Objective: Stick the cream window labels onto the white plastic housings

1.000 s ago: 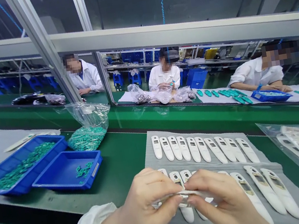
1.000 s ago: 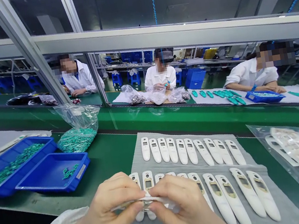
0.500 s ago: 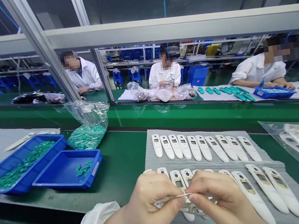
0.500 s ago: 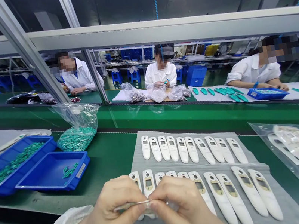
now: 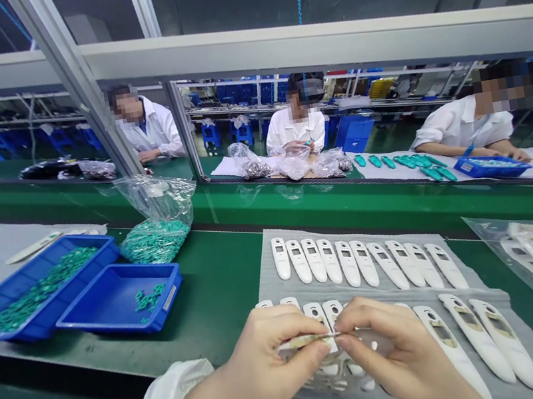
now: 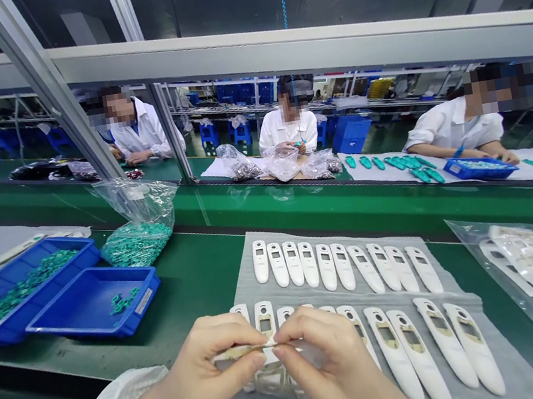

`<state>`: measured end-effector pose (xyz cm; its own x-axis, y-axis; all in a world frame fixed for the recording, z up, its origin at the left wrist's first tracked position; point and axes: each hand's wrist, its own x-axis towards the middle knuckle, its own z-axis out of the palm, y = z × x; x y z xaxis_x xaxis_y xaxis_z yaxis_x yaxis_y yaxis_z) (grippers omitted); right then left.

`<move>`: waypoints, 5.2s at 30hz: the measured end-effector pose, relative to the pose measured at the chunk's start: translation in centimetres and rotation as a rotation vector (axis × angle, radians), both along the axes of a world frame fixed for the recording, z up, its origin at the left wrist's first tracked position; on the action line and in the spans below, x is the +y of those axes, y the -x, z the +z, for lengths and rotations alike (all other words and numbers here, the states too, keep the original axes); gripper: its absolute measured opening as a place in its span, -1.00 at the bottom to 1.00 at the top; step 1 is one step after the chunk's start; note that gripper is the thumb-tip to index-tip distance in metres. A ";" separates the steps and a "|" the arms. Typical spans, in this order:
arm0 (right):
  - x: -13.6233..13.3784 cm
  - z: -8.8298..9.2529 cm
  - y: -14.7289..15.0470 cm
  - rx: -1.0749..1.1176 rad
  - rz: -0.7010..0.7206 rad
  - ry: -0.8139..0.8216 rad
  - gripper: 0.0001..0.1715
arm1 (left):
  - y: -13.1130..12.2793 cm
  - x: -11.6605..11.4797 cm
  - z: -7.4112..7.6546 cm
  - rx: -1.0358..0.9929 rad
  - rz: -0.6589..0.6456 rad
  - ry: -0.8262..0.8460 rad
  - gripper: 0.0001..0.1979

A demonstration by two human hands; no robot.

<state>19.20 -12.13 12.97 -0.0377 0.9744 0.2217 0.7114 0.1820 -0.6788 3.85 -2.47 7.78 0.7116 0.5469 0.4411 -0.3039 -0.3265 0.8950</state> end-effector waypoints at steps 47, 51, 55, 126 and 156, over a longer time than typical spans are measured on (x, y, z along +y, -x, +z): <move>0.8 -1.8 -0.6 -0.272 0.052 -0.393 -0.76 | 0.0 -0.1 -0.6 0.141 0.063 -0.002 -0.90; 0.9 -1.7 -0.1 -0.326 0.028 -0.462 -0.75 | -0.2 -0.1 -1.0 0.140 0.125 -0.069 -0.90; 1.0 -2.3 -0.1 -0.428 -0.014 -0.494 -0.75 | -0.6 0.4 -1.8 0.129 0.173 -0.080 -0.80; 23.1 -16.7 -16.4 0.385 0.182 0.749 -0.74 | -9.6 14.1 -15.4 0.502 -0.089 -0.186 -0.68; 22.9 -16.0 -15.9 0.004 0.247 0.537 -0.95 | -9.6 14.3 -15.1 0.567 -0.108 -0.199 -0.69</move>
<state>35.09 10.73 -3.02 -0.2781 0.9128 -0.2991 0.6886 -0.0277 -0.7246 13.47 11.81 -7.35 0.9121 0.4051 0.0631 0.1621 -0.4977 0.8521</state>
